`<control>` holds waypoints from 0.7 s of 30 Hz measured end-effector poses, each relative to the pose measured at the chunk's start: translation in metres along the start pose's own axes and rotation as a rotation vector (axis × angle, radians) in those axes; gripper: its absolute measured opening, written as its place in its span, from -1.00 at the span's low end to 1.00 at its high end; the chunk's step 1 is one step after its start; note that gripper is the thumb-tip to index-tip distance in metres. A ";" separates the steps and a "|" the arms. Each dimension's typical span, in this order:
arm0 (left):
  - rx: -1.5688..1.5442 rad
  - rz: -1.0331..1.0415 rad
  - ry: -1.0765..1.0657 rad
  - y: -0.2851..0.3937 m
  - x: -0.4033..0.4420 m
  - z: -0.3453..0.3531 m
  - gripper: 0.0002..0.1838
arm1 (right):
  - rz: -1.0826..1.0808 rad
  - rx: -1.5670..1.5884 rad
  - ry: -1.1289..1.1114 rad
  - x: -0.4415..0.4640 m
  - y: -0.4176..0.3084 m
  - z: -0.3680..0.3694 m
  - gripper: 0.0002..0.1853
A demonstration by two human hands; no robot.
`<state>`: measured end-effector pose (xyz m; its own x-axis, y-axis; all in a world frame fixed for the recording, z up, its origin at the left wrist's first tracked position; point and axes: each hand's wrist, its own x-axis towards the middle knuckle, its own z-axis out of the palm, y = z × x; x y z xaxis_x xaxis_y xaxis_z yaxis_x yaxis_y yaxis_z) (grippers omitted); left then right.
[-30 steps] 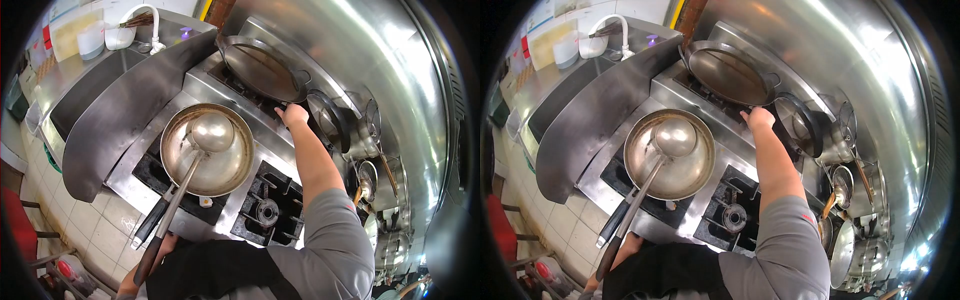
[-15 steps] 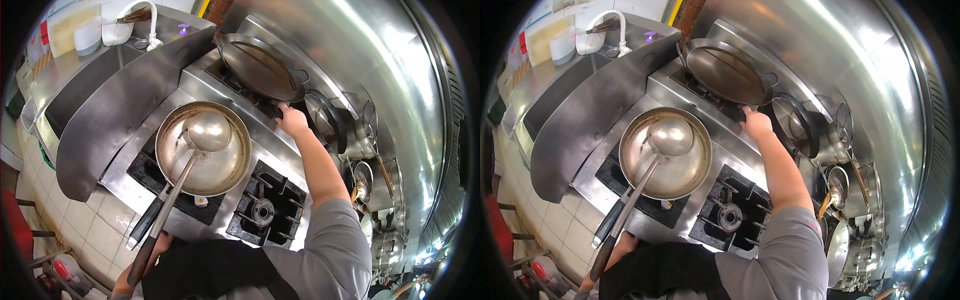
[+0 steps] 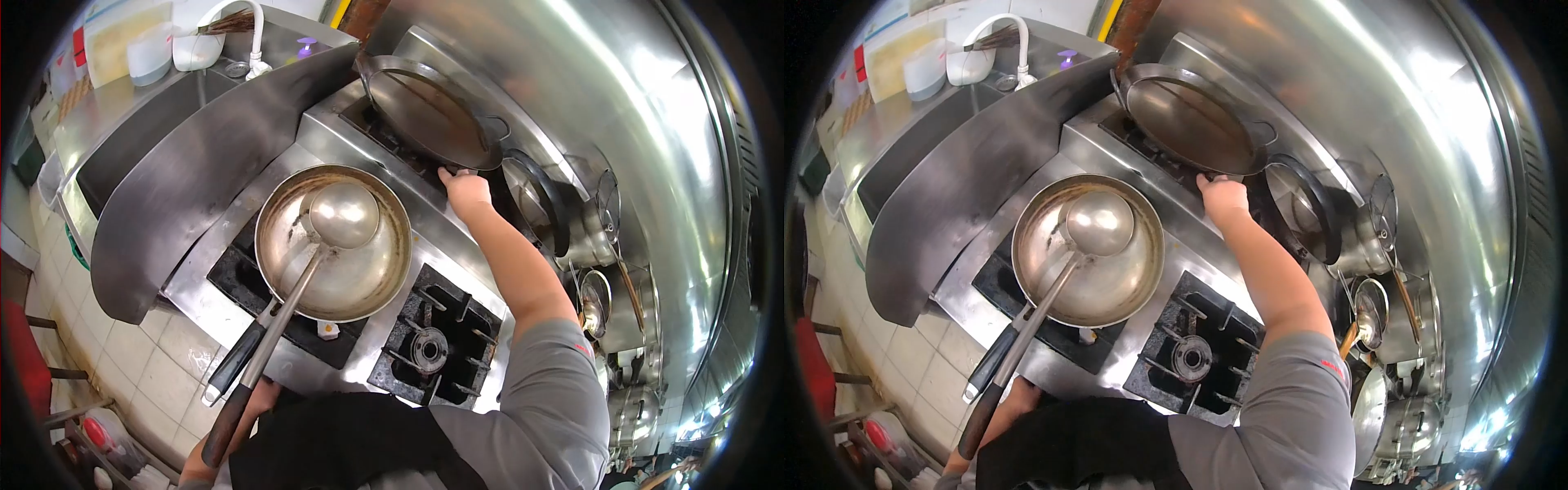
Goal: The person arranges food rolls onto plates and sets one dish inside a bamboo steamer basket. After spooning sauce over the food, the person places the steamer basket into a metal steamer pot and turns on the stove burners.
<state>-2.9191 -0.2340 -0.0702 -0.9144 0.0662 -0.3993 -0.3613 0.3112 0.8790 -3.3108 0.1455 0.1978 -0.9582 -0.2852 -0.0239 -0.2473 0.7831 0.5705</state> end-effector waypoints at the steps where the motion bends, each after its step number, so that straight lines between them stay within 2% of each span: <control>1: -0.016 0.007 -0.007 0.000 0.000 0.001 -0.56 | -0.006 -0.026 0.004 0.000 -0.003 -0.001 -0.42; 7: 0.040 0.102 0.073 -0.027 0.007 0.013 -0.57 | -0.062 -0.071 -0.023 0.003 -0.012 -0.001 -0.46; 10: 0.102 0.085 0.073 -0.025 0.008 0.014 -0.57 | -0.069 -0.129 -0.003 0.006 -0.010 0.005 -0.42; 16: 0.166 -0.014 0.082 -0.014 0.002 0.016 -0.57 | -0.046 -0.047 -0.016 0.000 -0.006 -0.003 -0.44; 21: 0.146 0.094 0.180 -0.040 0.008 0.028 -0.59 | -0.064 -0.089 -0.027 0.000 -0.004 0.000 -0.40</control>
<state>-2.9064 -0.2191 -0.1161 -0.9652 -0.0649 -0.2533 -0.2551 0.4458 0.8580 -3.3094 0.1426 0.1957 -0.9447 -0.3169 -0.0837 -0.2952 0.7114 0.6378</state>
